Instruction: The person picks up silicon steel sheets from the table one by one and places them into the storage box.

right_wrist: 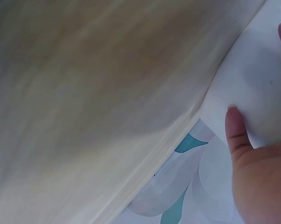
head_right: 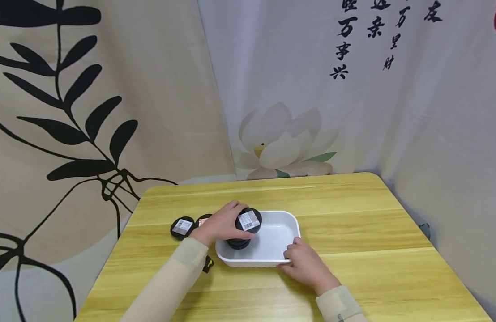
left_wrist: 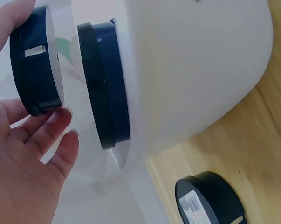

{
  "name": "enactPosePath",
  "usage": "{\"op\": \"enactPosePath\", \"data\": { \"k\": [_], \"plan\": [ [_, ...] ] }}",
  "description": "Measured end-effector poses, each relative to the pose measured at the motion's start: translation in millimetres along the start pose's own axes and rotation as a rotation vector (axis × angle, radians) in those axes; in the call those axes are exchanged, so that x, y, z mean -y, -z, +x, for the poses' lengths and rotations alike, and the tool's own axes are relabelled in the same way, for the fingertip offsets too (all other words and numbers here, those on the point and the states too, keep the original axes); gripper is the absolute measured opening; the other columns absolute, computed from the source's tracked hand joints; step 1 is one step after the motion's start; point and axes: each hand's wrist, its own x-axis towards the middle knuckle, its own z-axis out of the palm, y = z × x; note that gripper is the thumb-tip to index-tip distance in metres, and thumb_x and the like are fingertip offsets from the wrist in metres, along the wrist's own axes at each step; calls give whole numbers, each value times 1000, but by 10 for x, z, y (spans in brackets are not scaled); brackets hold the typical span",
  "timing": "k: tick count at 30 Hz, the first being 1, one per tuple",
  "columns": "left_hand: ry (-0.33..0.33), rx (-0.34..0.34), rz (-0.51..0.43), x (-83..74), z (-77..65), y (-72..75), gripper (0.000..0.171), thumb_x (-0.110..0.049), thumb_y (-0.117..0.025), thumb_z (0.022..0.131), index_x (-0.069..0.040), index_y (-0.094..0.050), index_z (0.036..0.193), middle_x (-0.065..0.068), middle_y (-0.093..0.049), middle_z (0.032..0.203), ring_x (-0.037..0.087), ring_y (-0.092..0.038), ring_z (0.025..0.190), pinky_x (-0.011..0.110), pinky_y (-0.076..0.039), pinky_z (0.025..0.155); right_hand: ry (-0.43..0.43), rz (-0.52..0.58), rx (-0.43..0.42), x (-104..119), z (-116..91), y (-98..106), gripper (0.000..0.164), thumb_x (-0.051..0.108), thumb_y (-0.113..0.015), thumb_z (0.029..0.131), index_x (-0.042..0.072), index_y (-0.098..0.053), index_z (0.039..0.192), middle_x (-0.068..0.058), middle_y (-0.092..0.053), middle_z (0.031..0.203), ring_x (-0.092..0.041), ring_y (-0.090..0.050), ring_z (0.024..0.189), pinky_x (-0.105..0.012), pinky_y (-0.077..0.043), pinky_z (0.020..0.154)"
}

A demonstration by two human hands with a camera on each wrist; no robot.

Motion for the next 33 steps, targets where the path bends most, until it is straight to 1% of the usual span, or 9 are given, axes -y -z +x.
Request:
{"op": "enactPosePath", "data": {
  "k": [6, 13, 17, 23, 28, 33],
  "plan": [
    [-30, 11, 5, -33, 28, 1, 110, -87, -52, 50, -20, -40, 136, -4, -41, 125, 12, -45, 104, 34, -43, 85, 18, -8, -8, -19, 7, -19, 28, 45, -72, 73, 28, -54, 60, 18, -42, 64, -7, -34, 69, -22, -34, 60],
    [-71, 13, 14, -82, 92, 1, 111, -88, -52, 49, -20, -40, 136, -5, -41, 123, 11, -44, 103, 34, -43, 86, 0, -10, 1, -45, 16, -13, 25, 45, -72, 73, 26, -58, 63, 19, -41, 64, -7, -34, 68, -22, -34, 59],
    [-91, 12, 20, -93, 124, -6, 111, -88, -52, 48, -20, -41, 135, -6, -41, 121, 11, -44, 101, 32, -43, 85, 9, -10, 3, -54, 12, -26, 26, 45, -72, 73, 27, -57, 61, 20, -41, 64, -7, -34, 68, -22, -34, 59],
    [-83, 28, 26, -129, 135, 7, 113, -89, -50, 47, -20, -41, 136, -5, -41, 122, 11, -44, 102, 33, -43, 86, 23, 3, -3, -57, 5, -25, 27, 44, -72, 73, 28, -54, 60, 20, -41, 65, -6, -34, 70, -22, -34, 61],
    [-77, 26, 39, -163, 146, 20, 114, -90, -49, 47, -20, -40, 136, -4, -41, 125, 13, -45, 105, 34, -43, 87, 35, 14, -8, -50, 0, -6, 27, 43, -73, 73, 28, -54, 60, 20, -41, 66, -6, -35, 71, -22, -35, 62],
    [-82, 31, 26, -182, 187, 7, 112, -88, -52, 48, -20, -40, 136, -5, -41, 125, 11, -44, 104, 33, -43, 87, 51, 28, -3, -44, -1, 6, 28, 40, -73, 74, 29, -53, 59, 19, -42, 65, -7, -35, 72, -23, -34, 63]
  ]
}}
